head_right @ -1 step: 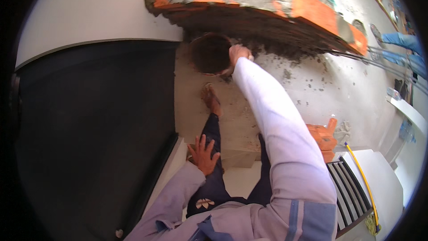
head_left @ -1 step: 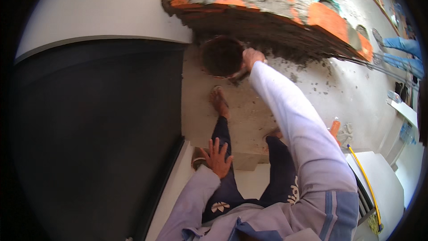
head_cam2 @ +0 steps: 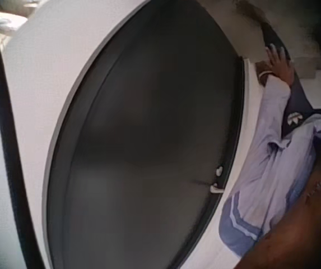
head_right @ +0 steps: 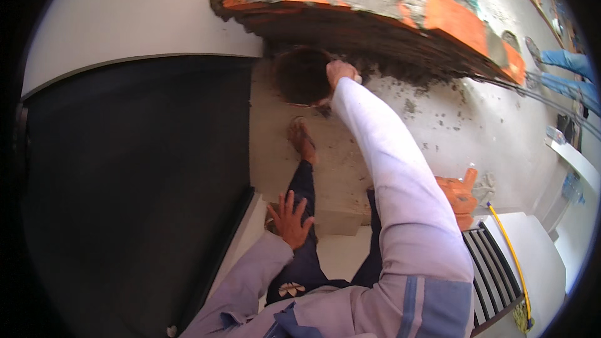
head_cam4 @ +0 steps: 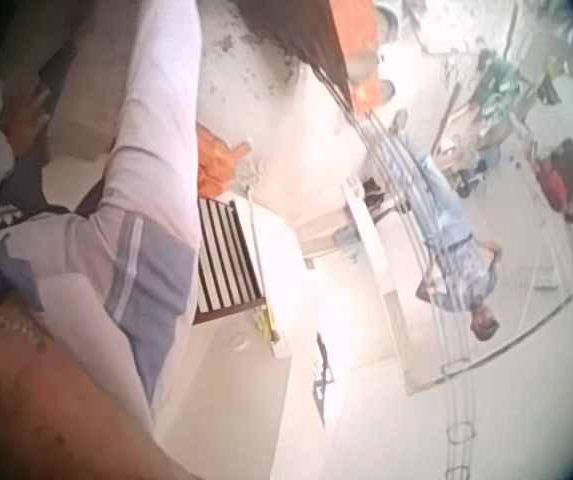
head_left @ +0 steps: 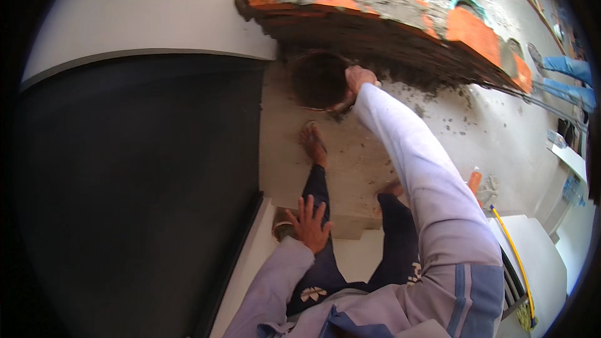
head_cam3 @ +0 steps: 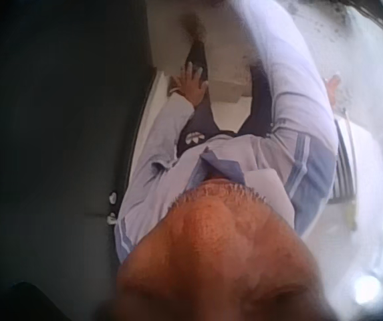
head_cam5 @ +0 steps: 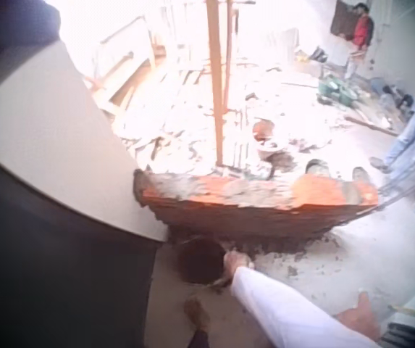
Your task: The person builds a brick wall using mortar and a trowel, placing bricks one at a time and smoothing mortar between layers. The person also uses a hammer to adjust a brick and handles a bucket containing mortar.
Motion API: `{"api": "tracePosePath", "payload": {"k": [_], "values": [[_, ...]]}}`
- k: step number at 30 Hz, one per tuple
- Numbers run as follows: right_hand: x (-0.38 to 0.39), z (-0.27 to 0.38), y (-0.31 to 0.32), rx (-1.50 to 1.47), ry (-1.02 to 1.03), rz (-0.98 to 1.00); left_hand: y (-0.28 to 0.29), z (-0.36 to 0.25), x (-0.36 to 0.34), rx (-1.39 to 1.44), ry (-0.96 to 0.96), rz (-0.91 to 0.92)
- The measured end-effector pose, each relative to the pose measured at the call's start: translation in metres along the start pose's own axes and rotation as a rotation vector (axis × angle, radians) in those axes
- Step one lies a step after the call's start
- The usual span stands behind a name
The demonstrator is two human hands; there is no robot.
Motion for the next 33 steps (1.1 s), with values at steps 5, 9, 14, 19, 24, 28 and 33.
{"api": "tracePosePath", "payload": {"k": [5,9,14,19,24,28,33], "values": [[-0.033,0.063,-0.090,-0.060,-0.136,0.015,0.025,0.034,-0.022,0.077,0.052,0.044],[0.011,0.099,-0.129,-0.212,-0.126,0.119,0.031,0.050,-0.028,0.107,0.043,0.061],[0.039,0.071,-0.085,-0.566,0.009,0.098,0.031,0.053,-0.028,0.112,0.037,0.151],[-0.006,0.024,-0.094,-0.233,0.427,0.456,0.035,0.043,-0.043,0.123,0.002,0.218],[0.022,0.033,-0.061,-0.483,-0.249,0.331,0.029,0.034,-0.038,0.097,0.059,0.223],[-0.016,0.039,-0.091,-0.015,0.221,0.582,0.035,0.027,-0.045,0.129,0.044,0.234],[-0.006,0.056,-0.142,-0.125,0.382,0.467,0.038,0.042,-0.043,0.204,0.101,0.196]]}}
Point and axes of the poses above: each hand's wrist, its own x-axis away from the middle knuckle, its own y-axis out of the back of the hand, z = x × y, the point moved 2 cm from there along -x, towards the middle knuckle, and after that the axes turned 6 degrees about -x, right-handed, at the moved point
